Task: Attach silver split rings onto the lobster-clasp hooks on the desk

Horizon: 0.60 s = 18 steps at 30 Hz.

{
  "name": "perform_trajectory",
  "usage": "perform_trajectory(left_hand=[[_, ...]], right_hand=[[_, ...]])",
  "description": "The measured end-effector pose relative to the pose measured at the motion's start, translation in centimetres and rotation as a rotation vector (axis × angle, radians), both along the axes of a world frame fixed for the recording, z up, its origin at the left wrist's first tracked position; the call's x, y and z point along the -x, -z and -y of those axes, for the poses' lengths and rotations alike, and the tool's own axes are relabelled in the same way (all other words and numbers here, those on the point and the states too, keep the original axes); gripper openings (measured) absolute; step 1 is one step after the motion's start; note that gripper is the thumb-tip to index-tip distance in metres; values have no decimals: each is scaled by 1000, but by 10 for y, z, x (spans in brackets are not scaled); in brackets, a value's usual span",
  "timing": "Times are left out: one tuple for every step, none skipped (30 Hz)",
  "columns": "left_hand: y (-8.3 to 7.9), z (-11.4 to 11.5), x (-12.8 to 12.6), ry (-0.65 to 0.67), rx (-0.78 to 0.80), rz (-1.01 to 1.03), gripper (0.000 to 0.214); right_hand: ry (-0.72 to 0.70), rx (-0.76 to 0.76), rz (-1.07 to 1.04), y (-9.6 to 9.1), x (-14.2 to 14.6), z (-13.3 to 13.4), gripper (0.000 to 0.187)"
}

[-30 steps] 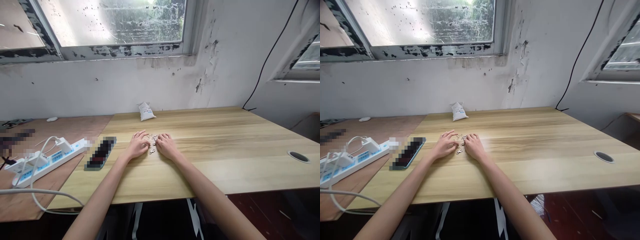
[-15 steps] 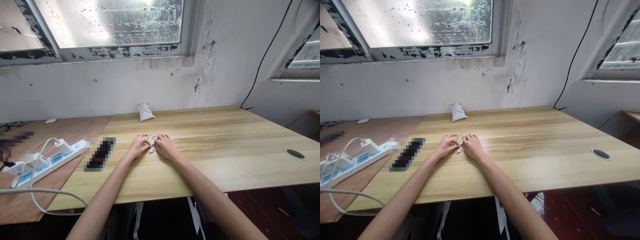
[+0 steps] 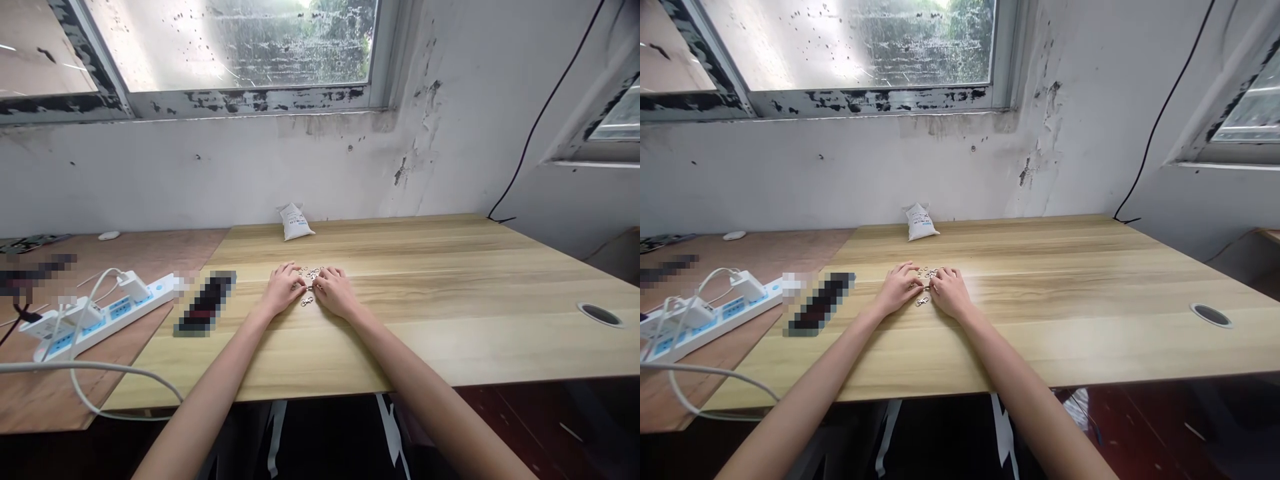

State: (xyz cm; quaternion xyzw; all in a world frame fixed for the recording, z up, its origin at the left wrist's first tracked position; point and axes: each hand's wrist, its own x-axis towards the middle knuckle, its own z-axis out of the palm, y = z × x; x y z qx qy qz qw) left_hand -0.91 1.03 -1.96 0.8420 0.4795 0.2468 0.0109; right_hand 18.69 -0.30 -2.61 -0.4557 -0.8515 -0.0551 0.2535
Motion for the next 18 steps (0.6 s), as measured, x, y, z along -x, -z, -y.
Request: perform_trajectory(left_hand=[[0,0,-2,8,-11,-2,11],[0,0,-3,17,-21,-3,12],[-1,0,-4,27,-30,-2,13],[-1,1,-5,36,-36,2,15],[-2,1,-6,41,-42,9,16],[-2,2,-6,41,-45,19,16],[-3,2,-7,39,-47,32,15],[-3,3,-7,35,-47,47,14],[-3,4,-6,32,-44,62,13],[-3,4,-6,30,-38,78,12],[-3,5,-6,28,-30,93,11],[-3,5,-6,27,-20,108,9],[-3,6,-5,26,-10,122,8],[-3,6,-5,23,-2,136,7],[-3,7,-5,19,5,151,6],[-4,7,-5,14,10,165,6],[-4,8,-5,8,13,181,6],[-5,8,-4,1,14,196,6]], right_hand=[[0,4,-5,0,0,0,19],[0,9,-10,1,0,-1,19],[2,15,-18,1,0,-1,18],[6,22,-28,1,-1,-1,18],[12,28,-39,1,-1,-1,18],[20,34,-52,1,-2,-1,17],[29,40,-66,1,-3,-1,17],[39,47,-80,0,-4,-1,17],[49,53,-93,0,-5,-1,18],[56,60,-105,0,-5,-1,18],[61,66,-115,0,-6,-1,18],[61,72,-121,0,-6,-1,18],[58,77,-124,0,-6,-1,18],[53,81,-125,0,-5,-1,18],[48,85,-125,0,-5,0,17],[42,88,-124,0,-5,0,17],[37,90,-123,-1,-4,1,17],[32,92,-123,-1,-4,1,17]])
